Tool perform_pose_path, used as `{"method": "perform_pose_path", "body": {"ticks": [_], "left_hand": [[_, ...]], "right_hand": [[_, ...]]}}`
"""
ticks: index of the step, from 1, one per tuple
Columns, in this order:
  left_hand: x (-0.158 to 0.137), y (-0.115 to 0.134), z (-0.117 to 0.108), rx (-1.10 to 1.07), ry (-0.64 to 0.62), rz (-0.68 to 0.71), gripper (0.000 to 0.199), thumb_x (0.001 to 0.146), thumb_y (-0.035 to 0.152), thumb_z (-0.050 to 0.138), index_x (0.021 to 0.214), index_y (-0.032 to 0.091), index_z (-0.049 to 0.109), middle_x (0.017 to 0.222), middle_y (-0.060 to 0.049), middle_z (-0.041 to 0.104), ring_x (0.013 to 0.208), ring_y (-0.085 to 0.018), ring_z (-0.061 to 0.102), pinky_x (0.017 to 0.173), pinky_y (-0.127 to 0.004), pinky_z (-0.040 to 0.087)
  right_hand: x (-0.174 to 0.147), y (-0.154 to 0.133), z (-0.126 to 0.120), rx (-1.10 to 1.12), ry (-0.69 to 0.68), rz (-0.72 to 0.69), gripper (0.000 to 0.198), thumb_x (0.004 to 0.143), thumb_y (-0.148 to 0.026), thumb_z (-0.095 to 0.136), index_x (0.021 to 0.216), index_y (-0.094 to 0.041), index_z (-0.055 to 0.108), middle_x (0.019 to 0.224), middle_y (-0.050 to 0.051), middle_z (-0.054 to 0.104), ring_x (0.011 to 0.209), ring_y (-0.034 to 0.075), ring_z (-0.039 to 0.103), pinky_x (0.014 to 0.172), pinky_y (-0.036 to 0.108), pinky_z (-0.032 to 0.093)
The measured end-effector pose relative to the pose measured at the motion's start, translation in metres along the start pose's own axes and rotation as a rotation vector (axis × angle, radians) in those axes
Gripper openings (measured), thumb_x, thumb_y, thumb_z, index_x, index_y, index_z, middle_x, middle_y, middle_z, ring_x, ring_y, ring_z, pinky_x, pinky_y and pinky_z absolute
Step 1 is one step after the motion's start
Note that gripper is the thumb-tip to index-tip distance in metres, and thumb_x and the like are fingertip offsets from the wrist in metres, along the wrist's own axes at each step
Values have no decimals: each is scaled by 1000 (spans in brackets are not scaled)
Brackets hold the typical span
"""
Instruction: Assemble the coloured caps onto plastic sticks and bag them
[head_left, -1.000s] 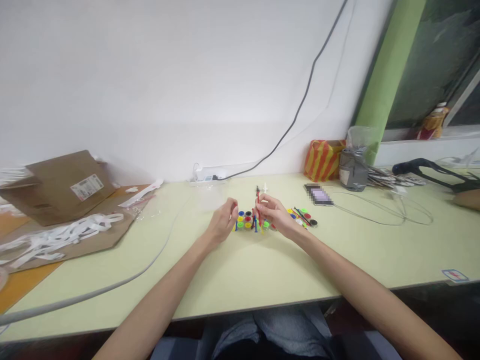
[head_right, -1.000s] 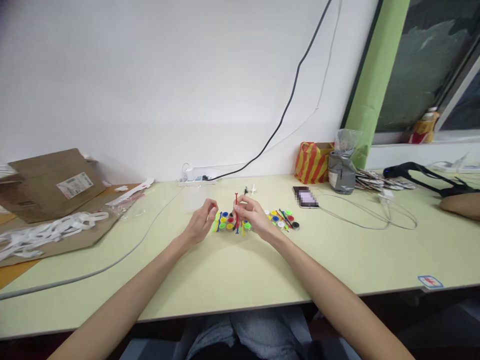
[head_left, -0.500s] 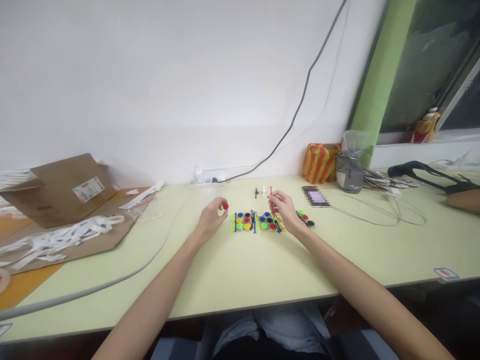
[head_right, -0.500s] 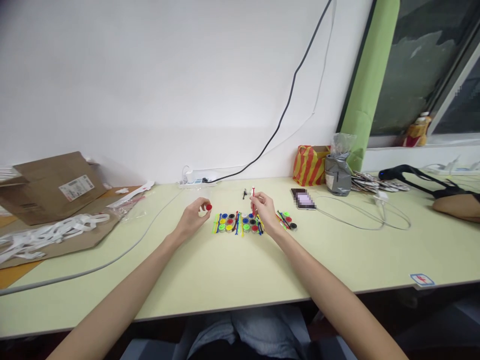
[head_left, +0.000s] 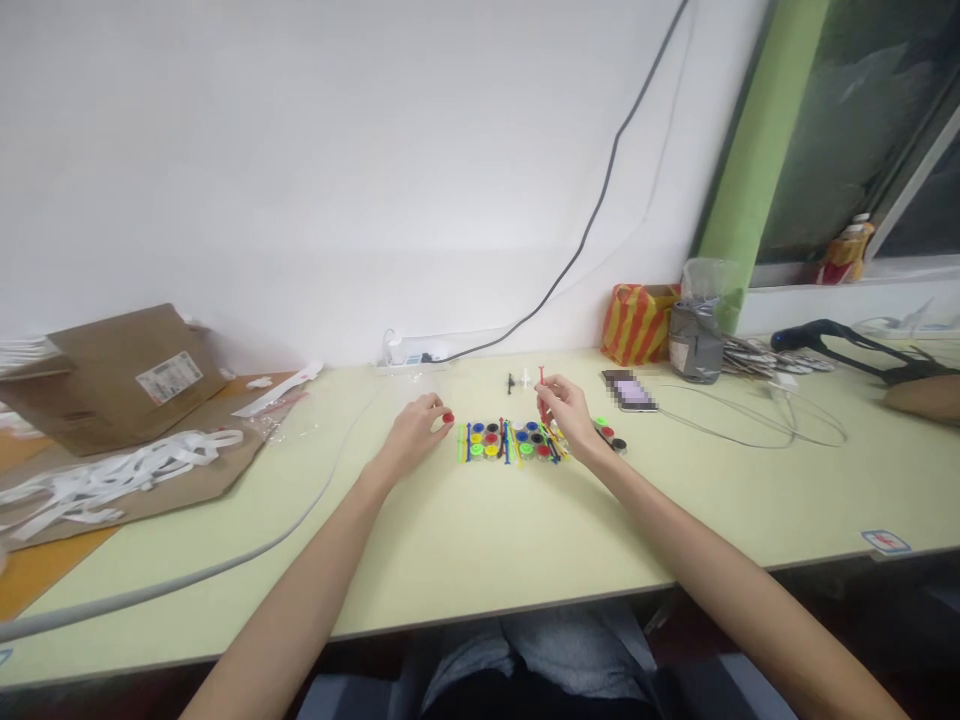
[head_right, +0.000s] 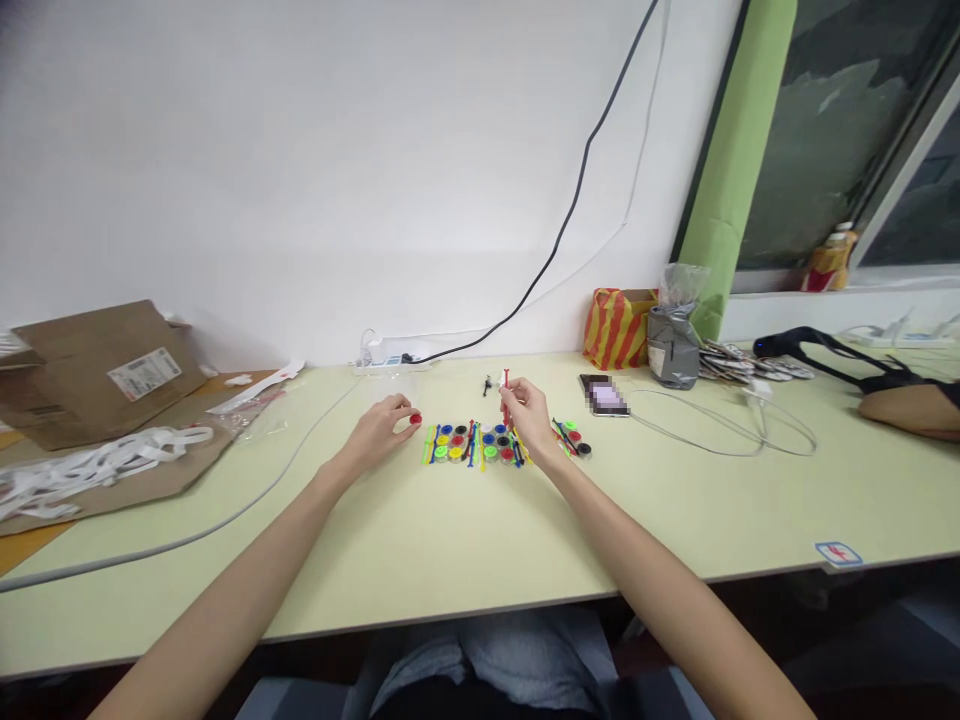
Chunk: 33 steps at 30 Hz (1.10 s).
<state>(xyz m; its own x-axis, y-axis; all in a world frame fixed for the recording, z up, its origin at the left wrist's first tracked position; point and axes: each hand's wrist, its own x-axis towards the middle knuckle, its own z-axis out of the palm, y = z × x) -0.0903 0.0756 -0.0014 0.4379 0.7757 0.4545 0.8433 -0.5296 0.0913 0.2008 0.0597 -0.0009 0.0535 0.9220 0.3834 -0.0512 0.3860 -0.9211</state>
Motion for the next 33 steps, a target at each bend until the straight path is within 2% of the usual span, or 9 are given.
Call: {"method": "perform_pose_path", "body": {"ticks": [6,12,17,21,23,28,33], "left_hand": [[-3,-6,0,-25,-126,-47,27,91,31,49,100,21,71,102,-8,67,91,-23,62,79,-34,45],[-6,-6,3,-68,-122,-109,19,88,29,55,102,22,65,95,-6,69,86,-21,63,75,-31,44],[-6,-9,4,-82,-114,-123,11,87,31,58,89,21,60,89,-5,66,80,-20,61,69,-30,41],[-7,-10,5,-130,-83,-96,9,86,30,58,88,21,61,88,-4,66,79,-20,61,67,-30,41],[-8,-10,5,-168,-92,-84,12,87,31,56,87,21,63,88,-4,66,79,-20,61,67,-30,42],[-8,-11,8,-181,-96,-81,19,91,37,54,87,21,64,86,-4,66,78,-20,62,67,-30,42],[-8,-13,10,-154,-94,-82,26,94,31,49,112,22,66,89,-4,67,82,-20,62,71,-30,43]], "right_hand": [[-3,3,3,-22,-43,-15,35,81,-54,65,83,-20,56,63,-3,56,48,10,49,43,21,40],[-15,0,27,0,-168,69,38,80,-53,66,96,-20,56,67,2,69,53,14,57,44,21,42],[-6,-5,65,-126,-308,107,34,85,-51,58,76,-18,57,71,6,71,51,13,58,44,20,40],[8,-6,91,-369,-276,-17,41,89,-46,52,64,-15,65,54,0,58,48,10,50,48,20,35],[11,-1,99,-435,-278,6,38,88,-41,53,63,-15,67,50,-2,54,47,10,48,47,20,34],[14,11,103,-452,-343,154,27,84,-29,55,62,-15,65,60,4,68,44,8,47,45,19,36],[28,6,103,-655,-449,170,29,82,-22,52,55,-16,61,61,7,70,50,12,55,48,20,39]]}}
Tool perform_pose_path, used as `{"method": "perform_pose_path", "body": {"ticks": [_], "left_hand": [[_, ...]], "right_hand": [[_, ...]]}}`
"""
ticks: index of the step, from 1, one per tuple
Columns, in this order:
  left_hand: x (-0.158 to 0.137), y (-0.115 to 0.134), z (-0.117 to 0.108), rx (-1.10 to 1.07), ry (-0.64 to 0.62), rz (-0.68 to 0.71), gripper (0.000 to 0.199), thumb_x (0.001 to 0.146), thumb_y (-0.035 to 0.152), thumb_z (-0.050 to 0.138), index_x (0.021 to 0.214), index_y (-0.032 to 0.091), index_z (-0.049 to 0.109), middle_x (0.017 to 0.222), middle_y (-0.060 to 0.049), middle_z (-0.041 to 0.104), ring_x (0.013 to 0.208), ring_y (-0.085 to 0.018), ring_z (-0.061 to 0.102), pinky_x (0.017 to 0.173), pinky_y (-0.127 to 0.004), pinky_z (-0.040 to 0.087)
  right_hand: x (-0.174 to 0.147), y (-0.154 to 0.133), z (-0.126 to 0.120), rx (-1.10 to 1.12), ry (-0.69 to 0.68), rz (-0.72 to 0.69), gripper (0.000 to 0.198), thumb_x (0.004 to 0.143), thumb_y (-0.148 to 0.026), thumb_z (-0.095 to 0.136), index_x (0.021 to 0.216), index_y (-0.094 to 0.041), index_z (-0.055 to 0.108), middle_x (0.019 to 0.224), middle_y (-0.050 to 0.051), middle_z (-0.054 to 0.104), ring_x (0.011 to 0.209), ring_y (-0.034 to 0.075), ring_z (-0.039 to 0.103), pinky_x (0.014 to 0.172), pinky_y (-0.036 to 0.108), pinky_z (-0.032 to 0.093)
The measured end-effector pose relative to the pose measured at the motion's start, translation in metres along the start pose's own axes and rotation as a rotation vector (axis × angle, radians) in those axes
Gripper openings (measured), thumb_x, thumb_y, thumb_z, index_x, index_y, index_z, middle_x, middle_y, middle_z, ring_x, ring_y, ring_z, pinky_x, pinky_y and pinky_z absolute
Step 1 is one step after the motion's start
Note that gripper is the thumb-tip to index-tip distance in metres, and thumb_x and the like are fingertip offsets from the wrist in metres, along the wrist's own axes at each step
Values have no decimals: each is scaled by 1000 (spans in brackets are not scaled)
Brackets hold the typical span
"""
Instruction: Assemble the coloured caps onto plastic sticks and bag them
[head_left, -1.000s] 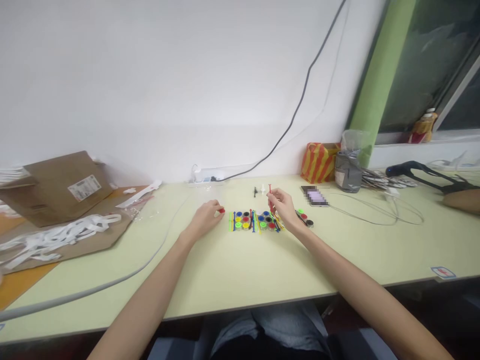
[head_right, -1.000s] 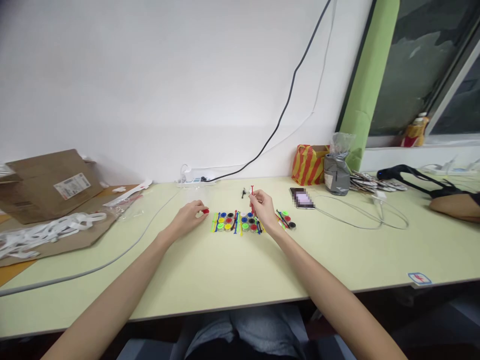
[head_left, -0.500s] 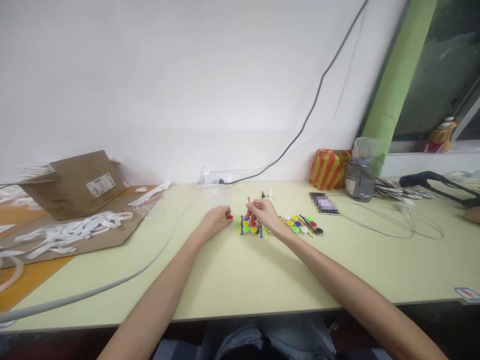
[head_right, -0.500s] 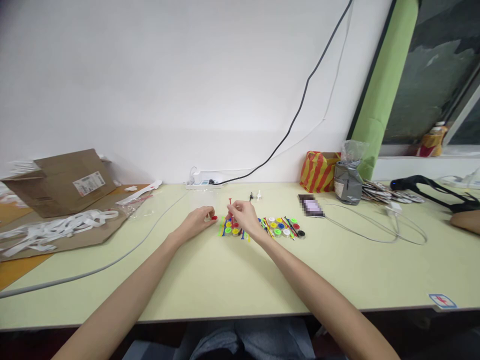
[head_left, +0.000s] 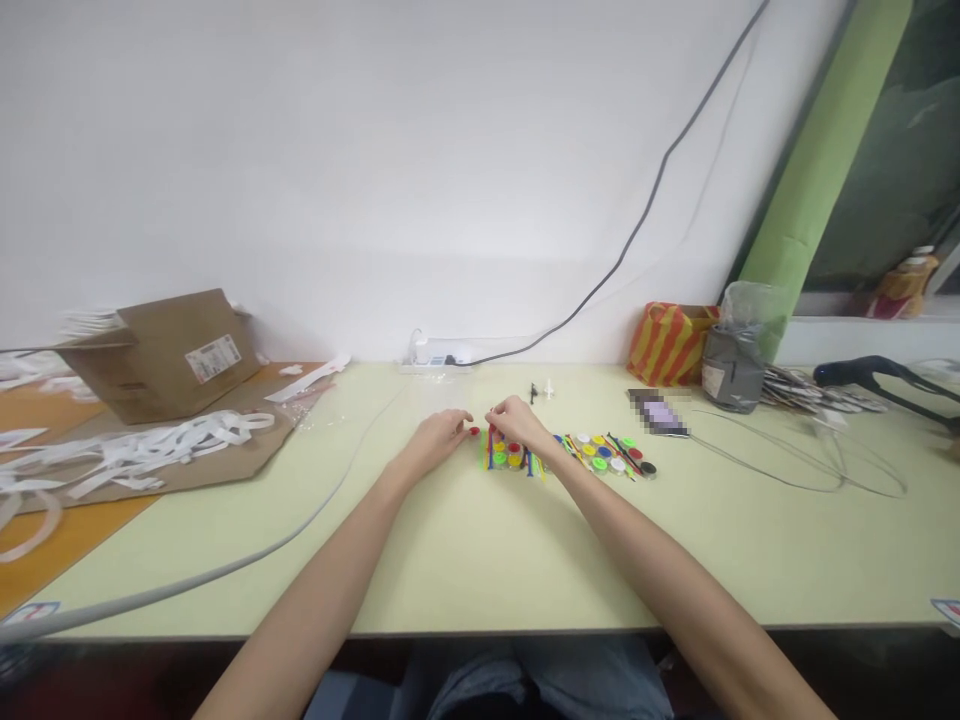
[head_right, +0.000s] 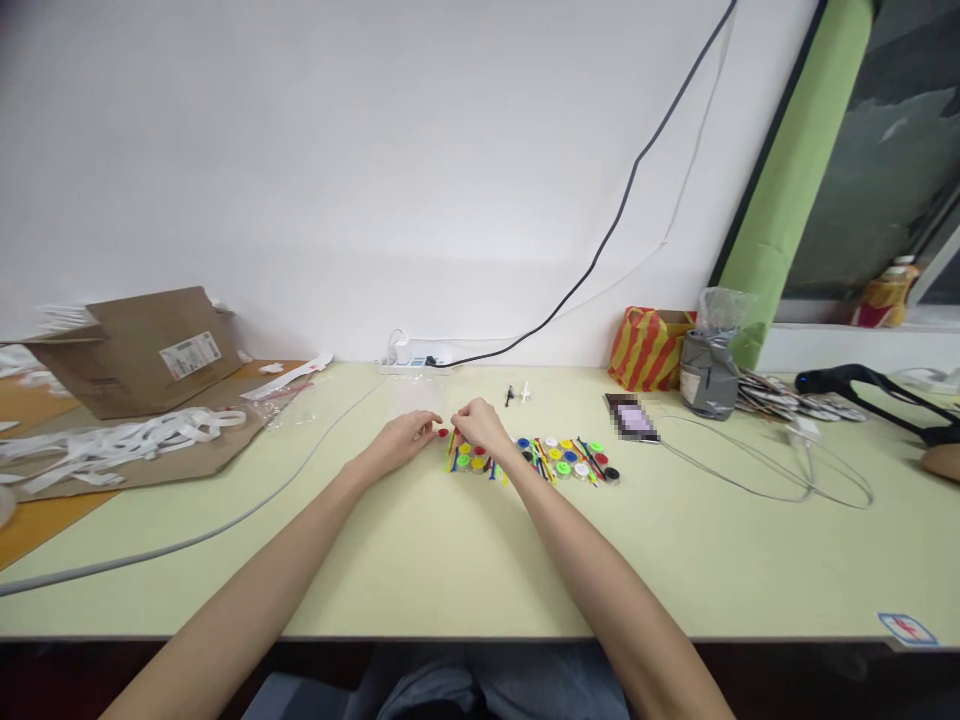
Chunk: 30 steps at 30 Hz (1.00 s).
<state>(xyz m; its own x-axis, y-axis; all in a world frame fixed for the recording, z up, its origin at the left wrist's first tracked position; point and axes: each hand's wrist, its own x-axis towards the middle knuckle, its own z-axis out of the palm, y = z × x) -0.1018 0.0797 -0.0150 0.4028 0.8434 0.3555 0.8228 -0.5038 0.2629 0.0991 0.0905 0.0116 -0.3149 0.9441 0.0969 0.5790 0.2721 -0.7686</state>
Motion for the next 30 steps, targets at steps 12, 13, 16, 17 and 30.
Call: {"method": "perform_pose_path", "body": {"ticks": [12,13,16,17,30], "left_hand": [[0,5,-5,89,-54,77,30,91,18,45,103,22,73,93,-8,66,88,-22,63,74,-31,44],[1,5,-5,90,-55,77,31,91,18,45,103,21,73,94,-9,67,89,-22,63,75,-31,44],[1,7,-5,89,-55,72,32,91,19,44,102,21,74,94,-9,67,91,-23,63,76,-32,45],[1,7,-5,85,-52,69,31,90,19,45,101,22,74,93,-9,67,90,-23,62,76,-32,45],[0,12,-14,68,45,-7,24,91,27,44,94,22,68,88,-7,69,80,-22,63,72,-32,45]], "right_hand": [[15,-26,19,-666,-72,-23,28,83,-27,65,108,-15,70,111,19,72,101,29,70,76,30,51],[14,-25,20,-675,-80,-27,28,84,-27,64,108,-15,70,111,19,72,101,29,70,77,31,51],[12,-22,20,-692,-95,-37,28,84,-27,63,108,-15,70,110,19,72,101,29,70,77,31,51],[12,-21,19,-694,-97,-38,28,84,-27,63,108,-15,71,110,20,72,101,29,70,76,31,51],[45,26,-49,-685,84,84,25,87,-19,55,107,-19,70,114,14,71,105,27,66,81,31,48]]}}
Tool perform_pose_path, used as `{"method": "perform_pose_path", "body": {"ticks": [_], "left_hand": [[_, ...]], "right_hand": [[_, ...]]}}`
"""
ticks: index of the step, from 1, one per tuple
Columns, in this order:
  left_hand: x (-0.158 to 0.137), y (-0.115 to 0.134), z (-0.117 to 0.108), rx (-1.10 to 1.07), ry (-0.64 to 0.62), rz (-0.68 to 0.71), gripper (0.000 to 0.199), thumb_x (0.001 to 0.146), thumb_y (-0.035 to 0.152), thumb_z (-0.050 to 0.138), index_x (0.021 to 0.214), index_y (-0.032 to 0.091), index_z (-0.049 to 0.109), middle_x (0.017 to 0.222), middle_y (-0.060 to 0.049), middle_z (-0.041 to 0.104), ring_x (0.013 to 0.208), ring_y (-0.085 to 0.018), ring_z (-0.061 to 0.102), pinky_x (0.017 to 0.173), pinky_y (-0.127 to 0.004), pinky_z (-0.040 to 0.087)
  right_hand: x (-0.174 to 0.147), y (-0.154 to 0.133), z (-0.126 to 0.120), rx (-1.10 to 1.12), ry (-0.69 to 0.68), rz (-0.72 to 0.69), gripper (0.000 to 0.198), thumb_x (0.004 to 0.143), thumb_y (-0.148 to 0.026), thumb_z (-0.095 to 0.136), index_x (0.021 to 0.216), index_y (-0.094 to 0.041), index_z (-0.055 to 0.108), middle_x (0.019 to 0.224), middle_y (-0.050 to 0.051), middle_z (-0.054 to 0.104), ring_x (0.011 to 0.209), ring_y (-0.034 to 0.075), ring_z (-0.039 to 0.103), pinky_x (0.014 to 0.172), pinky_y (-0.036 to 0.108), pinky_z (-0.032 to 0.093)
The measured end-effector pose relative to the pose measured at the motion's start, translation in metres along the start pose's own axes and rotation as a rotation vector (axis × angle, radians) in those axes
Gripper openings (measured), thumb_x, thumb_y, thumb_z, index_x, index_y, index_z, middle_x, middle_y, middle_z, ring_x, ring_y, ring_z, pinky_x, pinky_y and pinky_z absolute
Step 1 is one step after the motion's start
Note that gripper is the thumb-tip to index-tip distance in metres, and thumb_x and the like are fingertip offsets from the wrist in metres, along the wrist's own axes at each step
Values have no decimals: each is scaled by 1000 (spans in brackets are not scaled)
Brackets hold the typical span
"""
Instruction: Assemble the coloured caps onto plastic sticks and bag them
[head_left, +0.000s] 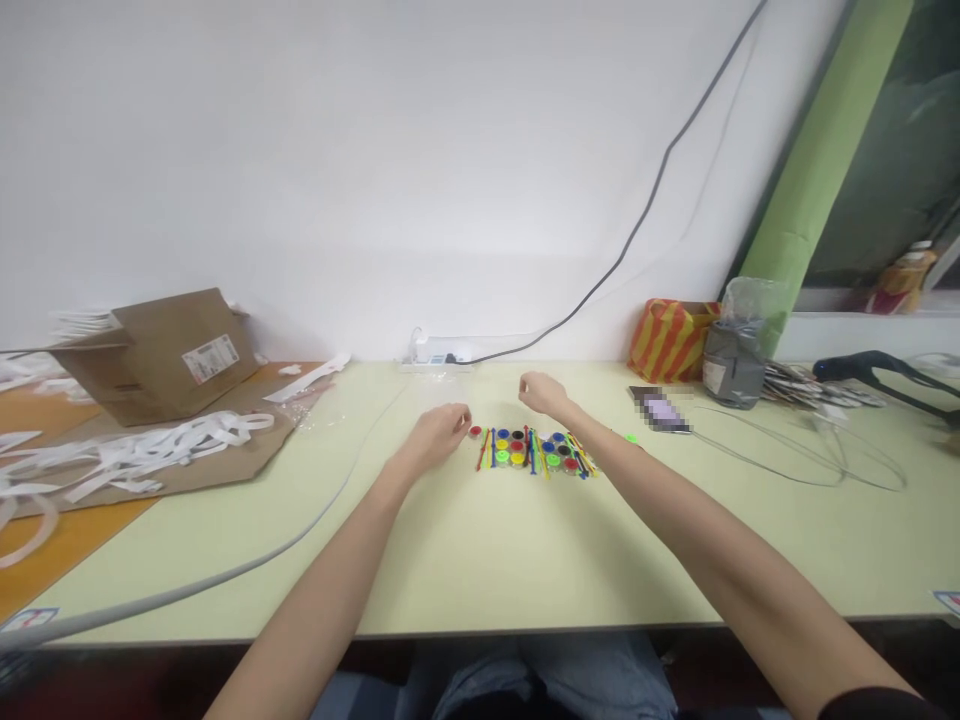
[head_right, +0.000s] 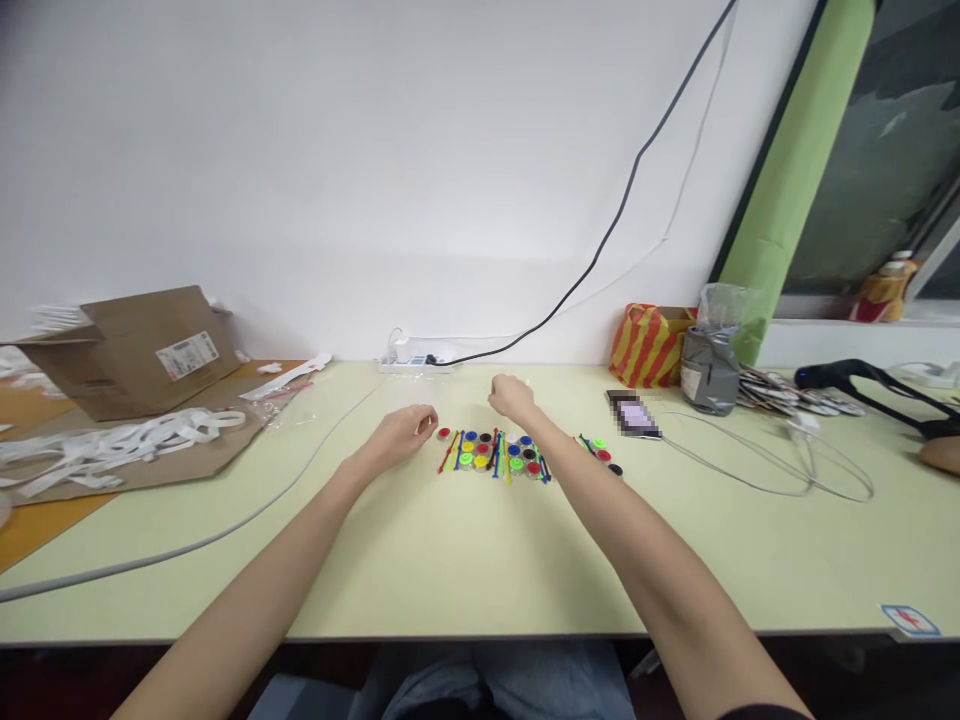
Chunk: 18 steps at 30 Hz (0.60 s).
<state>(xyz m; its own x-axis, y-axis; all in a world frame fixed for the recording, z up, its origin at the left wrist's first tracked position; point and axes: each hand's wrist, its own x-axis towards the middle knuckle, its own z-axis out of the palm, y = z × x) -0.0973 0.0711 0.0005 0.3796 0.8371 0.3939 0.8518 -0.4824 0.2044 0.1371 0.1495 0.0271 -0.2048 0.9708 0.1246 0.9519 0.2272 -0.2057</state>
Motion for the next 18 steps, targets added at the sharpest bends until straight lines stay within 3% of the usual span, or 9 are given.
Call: {"method": "perform_pose_path", "body": {"ticks": [4,7,18], "left_hand": [[-3,16,-9,30,-136,23,26,84,34,52,61,22,58,58,-4,60,55,-18,53,54,-30,33],[-7,26,-8,24,-241,35,30,77,32,55,50,22,51,51,-3,55,47,-16,45,50,-31,25],[-9,37,-1,55,-318,39,26,75,26,51,49,22,51,53,-5,58,47,-16,45,53,-33,22]], "right_hand": [[9,33,3,-10,13,69,25,87,-17,56,109,-19,69,115,14,70,108,26,65,82,31,48],[12,46,8,-19,25,99,27,89,-17,54,111,-18,68,117,15,69,109,27,64,84,33,47],[30,58,21,-29,45,83,31,92,-17,49,117,-20,66,118,14,68,112,27,63,88,34,46]]}}
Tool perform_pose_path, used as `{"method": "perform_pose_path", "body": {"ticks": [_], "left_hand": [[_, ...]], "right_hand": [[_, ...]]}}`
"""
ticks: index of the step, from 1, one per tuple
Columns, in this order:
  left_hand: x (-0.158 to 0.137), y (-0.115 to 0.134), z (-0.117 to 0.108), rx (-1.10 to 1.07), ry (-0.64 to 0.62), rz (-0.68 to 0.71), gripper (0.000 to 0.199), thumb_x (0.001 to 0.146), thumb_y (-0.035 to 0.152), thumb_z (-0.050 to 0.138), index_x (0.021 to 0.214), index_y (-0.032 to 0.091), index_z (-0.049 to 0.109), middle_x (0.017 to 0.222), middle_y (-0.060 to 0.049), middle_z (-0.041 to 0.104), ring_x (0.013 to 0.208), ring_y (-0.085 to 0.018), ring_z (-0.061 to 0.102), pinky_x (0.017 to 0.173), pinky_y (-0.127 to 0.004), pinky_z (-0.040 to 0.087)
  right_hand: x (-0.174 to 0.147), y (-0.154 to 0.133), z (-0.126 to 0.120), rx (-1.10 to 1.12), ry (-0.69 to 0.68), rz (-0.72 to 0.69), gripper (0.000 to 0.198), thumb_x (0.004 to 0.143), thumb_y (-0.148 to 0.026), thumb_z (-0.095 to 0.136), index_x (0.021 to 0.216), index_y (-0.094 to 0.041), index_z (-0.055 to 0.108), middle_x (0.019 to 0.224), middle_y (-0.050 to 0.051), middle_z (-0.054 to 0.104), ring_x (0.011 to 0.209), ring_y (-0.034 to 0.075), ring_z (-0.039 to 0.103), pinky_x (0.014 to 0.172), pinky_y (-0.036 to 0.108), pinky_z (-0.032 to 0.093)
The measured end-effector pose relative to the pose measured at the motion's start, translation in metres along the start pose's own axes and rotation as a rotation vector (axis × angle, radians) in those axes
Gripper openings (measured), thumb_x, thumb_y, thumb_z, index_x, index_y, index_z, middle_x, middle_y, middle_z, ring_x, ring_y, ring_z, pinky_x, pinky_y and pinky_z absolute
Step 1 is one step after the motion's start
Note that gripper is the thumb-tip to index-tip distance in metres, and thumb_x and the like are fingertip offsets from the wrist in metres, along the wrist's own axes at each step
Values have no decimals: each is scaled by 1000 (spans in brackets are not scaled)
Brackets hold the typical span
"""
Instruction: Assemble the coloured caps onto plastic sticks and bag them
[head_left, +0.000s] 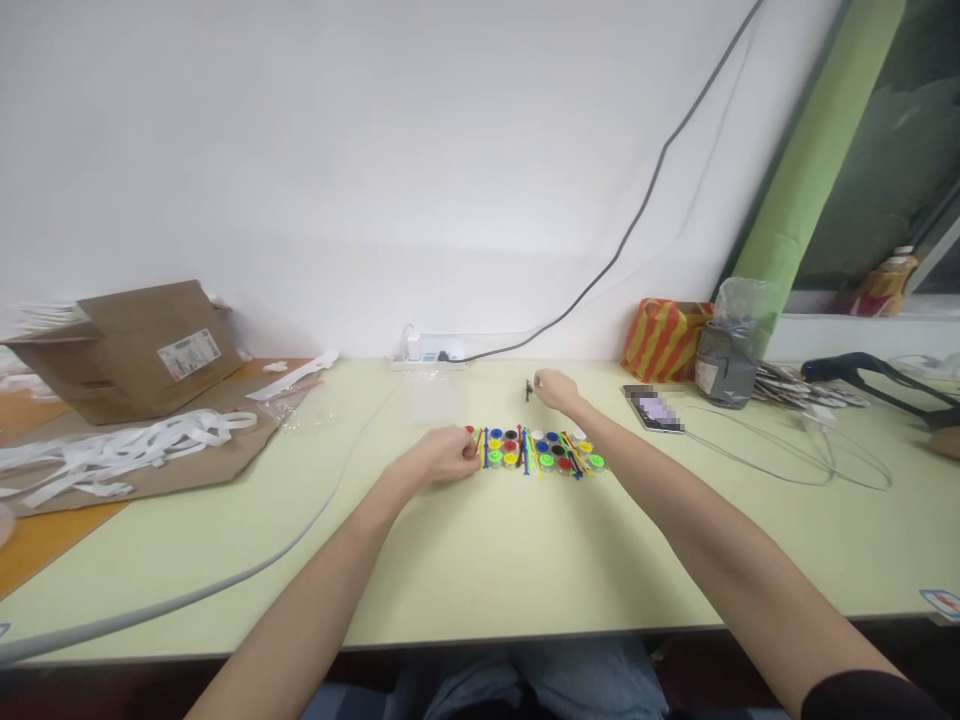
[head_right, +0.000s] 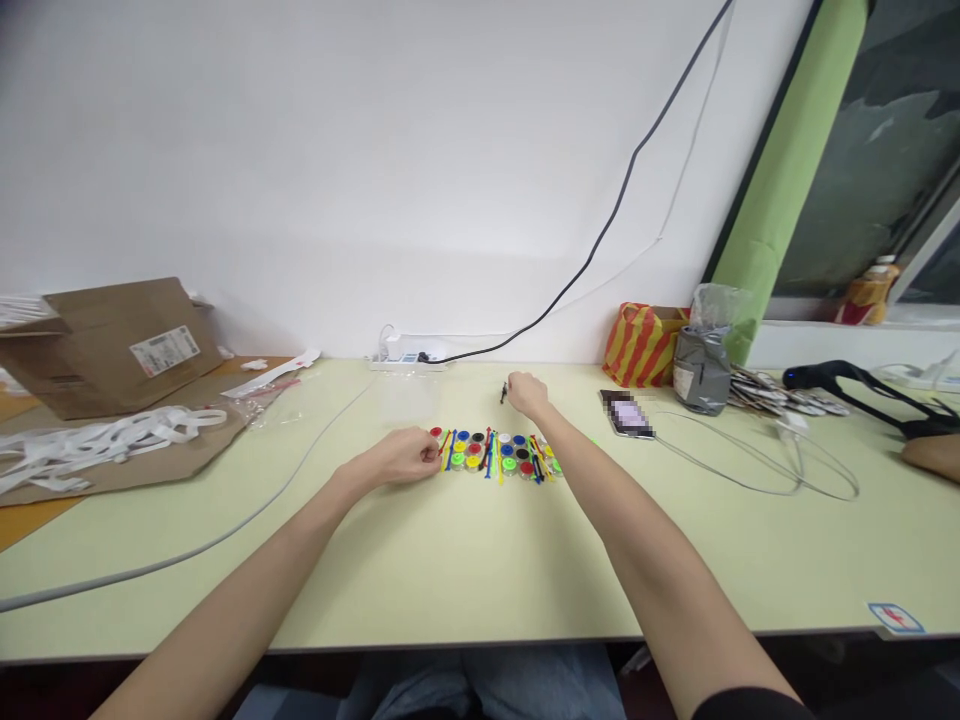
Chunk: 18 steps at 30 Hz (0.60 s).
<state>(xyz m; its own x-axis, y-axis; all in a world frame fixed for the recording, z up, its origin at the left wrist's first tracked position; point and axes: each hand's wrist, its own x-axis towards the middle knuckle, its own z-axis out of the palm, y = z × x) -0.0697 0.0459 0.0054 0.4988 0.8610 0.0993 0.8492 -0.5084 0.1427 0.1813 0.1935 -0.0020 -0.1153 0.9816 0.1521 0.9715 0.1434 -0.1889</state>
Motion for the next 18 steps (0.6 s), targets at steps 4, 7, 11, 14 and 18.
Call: {"method": "perform_pose_path", "body": {"ticks": [4,7,11,14,18], "left_hand": [[0,1,-1,-37,34,41,25,75,24,50,51,21,45,52,-4,55,47,-15,42,51,-32,22],[0,1,0,-51,40,50,23,76,24,50,54,20,44,53,-2,53,48,-14,41,51,-31,22],[0,-1,0,-47,26,55,20,77,23,51,58,20,49,57,-2,57,49,-15,45,52,-30,23],[1,-2,-1,-36,42,52,19,80,22,51,61,20,54,62,-2,63,52,-15,50,53,-29,25],[1,0,-5,28,175,15,24,88,23,47,66,20,56,64,-2,64,59,-17,56,56,-29,27]], "right_hand": [[10,-3,8,20,13,-10,40,92,-15,51,130,-21,60,125,14,65,116,26,61,92,33,45],[15,-5,14,38,23,-12,42,92,-17,53,133,-22,58,129,15,63,117,26,60,93,32,45],[19,-7,17,73,31,-31,24,90,-19,59,112,-19,69,118,14,68,113,25,60,90,31,45],[18,-12,11,118,53,-59,14,87,-19,64,99,-17,70,111,13,69,107,24,61,87,30,45],[5,-28,-4,231,118,-148,18,92,-28,59,106,-18,65,108,8,68,97,18,62,85,27,45]]}}
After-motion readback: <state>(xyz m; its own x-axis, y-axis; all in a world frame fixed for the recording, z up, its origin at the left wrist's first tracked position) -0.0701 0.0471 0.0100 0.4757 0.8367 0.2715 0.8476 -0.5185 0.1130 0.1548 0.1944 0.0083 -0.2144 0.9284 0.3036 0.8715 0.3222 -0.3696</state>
